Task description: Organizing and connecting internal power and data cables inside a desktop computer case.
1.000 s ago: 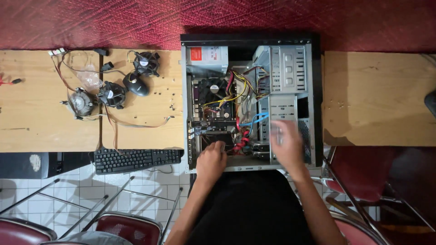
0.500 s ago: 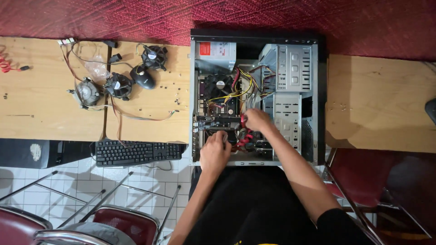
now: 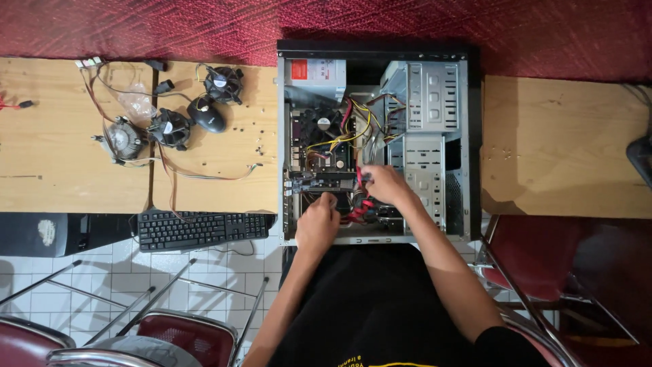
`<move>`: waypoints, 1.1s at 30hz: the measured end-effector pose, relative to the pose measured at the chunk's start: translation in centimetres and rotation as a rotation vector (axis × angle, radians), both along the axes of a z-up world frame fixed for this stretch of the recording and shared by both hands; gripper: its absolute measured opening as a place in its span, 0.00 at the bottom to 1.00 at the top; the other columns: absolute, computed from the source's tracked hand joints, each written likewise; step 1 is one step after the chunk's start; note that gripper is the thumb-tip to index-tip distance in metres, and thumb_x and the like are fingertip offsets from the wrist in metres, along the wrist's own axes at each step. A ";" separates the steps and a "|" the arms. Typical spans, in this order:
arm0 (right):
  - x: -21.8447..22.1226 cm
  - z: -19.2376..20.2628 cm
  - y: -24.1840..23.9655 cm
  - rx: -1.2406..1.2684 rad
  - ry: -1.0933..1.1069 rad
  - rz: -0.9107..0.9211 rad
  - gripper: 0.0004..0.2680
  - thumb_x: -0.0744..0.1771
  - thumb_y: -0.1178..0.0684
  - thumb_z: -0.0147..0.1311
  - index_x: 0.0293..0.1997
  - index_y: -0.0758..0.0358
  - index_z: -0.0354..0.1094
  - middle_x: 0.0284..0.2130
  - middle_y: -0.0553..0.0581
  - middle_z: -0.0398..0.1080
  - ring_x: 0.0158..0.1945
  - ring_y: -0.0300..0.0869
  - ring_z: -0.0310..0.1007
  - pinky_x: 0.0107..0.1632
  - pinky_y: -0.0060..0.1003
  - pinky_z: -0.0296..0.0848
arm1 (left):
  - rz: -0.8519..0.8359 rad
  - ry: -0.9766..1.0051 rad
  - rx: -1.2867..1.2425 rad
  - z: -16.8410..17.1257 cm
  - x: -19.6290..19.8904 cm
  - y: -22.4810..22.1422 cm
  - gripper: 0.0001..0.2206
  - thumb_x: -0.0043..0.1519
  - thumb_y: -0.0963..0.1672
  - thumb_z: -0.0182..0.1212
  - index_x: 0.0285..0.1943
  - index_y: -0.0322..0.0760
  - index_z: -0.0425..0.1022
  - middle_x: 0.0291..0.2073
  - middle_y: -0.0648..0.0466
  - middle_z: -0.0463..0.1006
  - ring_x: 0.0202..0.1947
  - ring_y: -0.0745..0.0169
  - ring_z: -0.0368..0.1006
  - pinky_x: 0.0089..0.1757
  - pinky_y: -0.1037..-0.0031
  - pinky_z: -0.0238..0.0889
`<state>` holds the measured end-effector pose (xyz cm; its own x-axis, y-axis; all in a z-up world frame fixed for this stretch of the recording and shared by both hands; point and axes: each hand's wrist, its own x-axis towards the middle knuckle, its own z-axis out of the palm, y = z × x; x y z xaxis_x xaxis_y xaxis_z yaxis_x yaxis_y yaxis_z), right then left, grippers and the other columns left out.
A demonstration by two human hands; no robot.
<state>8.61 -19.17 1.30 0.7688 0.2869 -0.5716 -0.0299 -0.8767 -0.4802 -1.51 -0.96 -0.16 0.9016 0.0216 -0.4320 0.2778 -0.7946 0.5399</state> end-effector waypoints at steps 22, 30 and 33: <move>0.3 -0.4 0.7 0.036 0.113 -0.095 0.17 0.67 0.39 0.54 0.54 0.61 0.71 0.54 0.66 0.75 0.61 0.62 0.70 0.62 0.57 0.69 | 0.004 0.110 -0.284 -9.3 5.4 -1.8 0.19 0.66 0.52 0.55 0.44 0.29 0.76 0.37 0.34 0.81 0.42 0.26 0.78 0.39 0.46 0.75; -1.8 -3.4 -0.6 0.033 -0.315 0.103 0.18 0.63 0.60 0.57 0.57 0.48 0.59 0.47 0.59 0.69 0.50 0.61 0.75 0.46 0.54 0.78 | -0.077 -0.038 -0.080 -9.2 4.4 -2.9 0.13 0.70 0.49 0.48 0.46 0.35 0.68 0.37 0.41 0.77 0.39 0.28 0.80 0.40 0.45 0.77; -1.9 -0.6 0.2 -0.082 -0.310 0.123 0.17 0.64 0.61 0.54 0.55 0.42 0.63 0.57 0.57 0.58 0.46 0.67 0.76 0.48 0.60 0.79 | -0.168 -0.360 0.134 -12.1 4.2 -3.4 0.10 0.68 0.49 0.53 0.43 0.39 0.67 0.33 0.49 0.75 0.30 0.38 0.81 0.29 0.56 0.78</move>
<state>6.71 -18.92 0.74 0.8721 0.3508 -0.3411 0.2149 -0.9009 -0.3772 2.66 -4.35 -12.26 0.9902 -0.1042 -0.0925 -0.0493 -0.8828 0.4672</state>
